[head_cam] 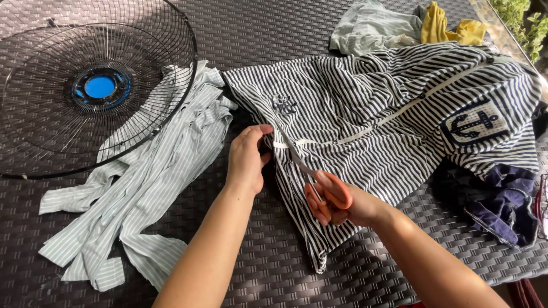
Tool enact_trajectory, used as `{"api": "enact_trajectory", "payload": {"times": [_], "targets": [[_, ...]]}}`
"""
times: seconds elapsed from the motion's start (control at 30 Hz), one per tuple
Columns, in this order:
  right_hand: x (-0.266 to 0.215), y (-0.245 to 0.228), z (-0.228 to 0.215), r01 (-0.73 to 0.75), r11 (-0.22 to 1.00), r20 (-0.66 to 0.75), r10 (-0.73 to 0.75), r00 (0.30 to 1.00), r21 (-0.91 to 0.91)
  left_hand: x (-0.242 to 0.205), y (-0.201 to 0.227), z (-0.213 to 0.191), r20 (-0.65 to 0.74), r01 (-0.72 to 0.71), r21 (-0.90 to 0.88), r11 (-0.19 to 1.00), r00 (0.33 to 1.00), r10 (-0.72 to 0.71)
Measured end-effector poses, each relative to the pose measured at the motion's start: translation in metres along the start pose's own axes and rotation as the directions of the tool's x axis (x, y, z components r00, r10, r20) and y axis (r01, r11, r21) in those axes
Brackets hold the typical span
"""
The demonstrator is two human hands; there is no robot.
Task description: Cutting a striped t-shirt into several thin strips using a pair of scissors on a table.
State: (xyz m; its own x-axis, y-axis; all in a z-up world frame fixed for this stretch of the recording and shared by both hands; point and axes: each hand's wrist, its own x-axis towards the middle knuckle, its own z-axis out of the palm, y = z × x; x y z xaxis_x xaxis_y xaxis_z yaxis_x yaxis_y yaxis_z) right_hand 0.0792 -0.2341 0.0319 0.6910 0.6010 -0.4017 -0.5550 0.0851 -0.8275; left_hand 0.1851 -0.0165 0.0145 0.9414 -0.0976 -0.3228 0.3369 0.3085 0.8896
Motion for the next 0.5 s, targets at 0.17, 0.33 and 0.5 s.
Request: {"api": "enact_trajectory", "payload": {"times": [0.17, 0.33, 0.5], "targets": [[0.0, -0.003, 0.002, -0.072, 0.993, -0.033, 0.075, 0.997, 0.09, -0.008, 0.01, 0.005, 0.039, 0.149, -0.009, 0.989, 0.988, -0.149], [-0.001, -0.007, 0.005, -0.029, 0.998, -0.075, 0.033, 0.997, 0.053, -0.001, -0.006, -0.007, 0.108, 0.276, -0.089, 0.957, 0.958, -0.266], [-0.003, 0.003, -0.008, -0.007, 0.99, 0.079, -0.004, 0.997, 0.14, -0.015, 0.001, 0.001, 0.094, 0.379, -0.019, 0.925, 0.922, -0.376]]}}
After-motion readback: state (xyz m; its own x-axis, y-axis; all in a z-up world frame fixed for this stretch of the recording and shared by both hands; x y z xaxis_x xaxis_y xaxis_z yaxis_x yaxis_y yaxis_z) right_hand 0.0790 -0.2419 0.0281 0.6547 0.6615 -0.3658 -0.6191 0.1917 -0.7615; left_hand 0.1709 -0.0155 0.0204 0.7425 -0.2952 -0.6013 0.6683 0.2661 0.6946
